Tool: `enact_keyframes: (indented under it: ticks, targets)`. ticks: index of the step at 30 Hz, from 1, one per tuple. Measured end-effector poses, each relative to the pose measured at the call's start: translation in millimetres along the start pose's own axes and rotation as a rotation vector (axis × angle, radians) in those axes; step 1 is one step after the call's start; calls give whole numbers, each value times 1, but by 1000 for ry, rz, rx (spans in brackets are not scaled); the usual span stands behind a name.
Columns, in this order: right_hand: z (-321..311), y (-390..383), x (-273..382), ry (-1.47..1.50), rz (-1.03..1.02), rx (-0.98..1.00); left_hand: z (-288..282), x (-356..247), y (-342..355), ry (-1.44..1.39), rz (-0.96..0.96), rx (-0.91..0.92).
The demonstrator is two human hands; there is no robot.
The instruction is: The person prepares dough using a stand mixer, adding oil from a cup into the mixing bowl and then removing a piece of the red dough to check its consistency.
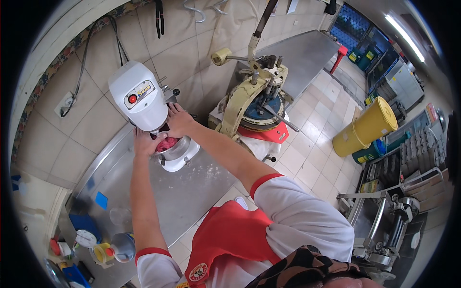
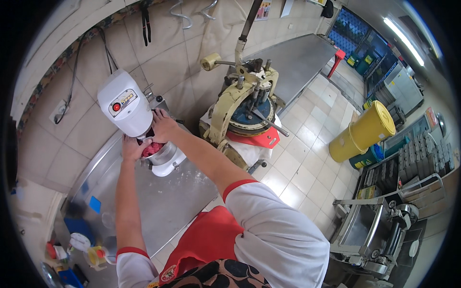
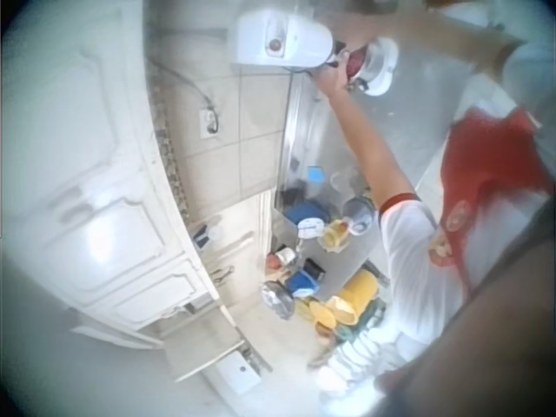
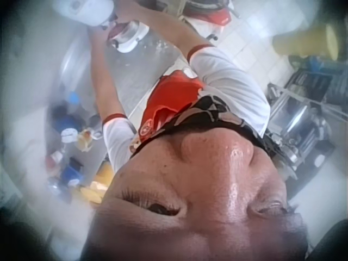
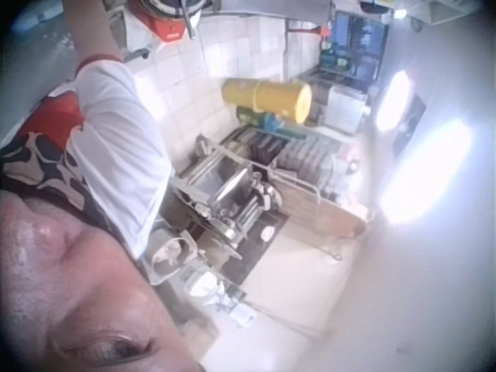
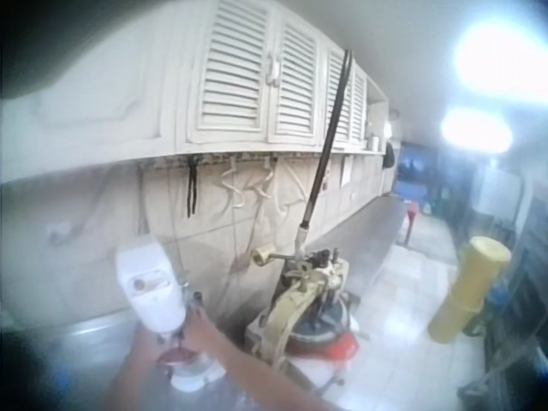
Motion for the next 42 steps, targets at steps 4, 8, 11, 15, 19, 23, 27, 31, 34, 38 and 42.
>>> enact_keyframes:
  ticks: [4,8,11,15,19,23,27,31,34,38,42]
  targets:
    - [1,5,3,60,-21,8,-2,6,0,46,-24,-7]
    - [-5,5,5,161,24,-40,-2,10,-1,42,-14,-5]
    - [-4,0,1,177,51,-51,-4,-1,-2,39,-24,20]
    - [-5,-4,-3,249,96,-141,-3,-3,0,59,-32,25]
    - [-8,-5,-10,243,81,-225,-1,-2,6,-137,108,-33]
    - [-56,-7,32,326,3,-37,-9,20,-13,-41,81,-128]
    - [21,7,-23,-30,-22,-95,15,2,9,-20,73,-52]
    - [18,15,-6,70,12,-124,15,15,2,65,-81,-3]
    - [16,16,-3,121,20,-158,13,16,3,98,-117,-17]
    - [19,15,-8,103,-7,-205,18,15,6,107,-107,-14]
    - [17,17,-9,141,6,-190,20,17,7,120,-93,-17]
Point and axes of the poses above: each hand's wrist, its own y-axis towards the middle knuckle, its own z-axis out of the palm, x = y × z, the point moved 1 cm from there along y, towards the middle knuckle, and after that the axes turned 14 degrees about -z, right-handed, at the moved point
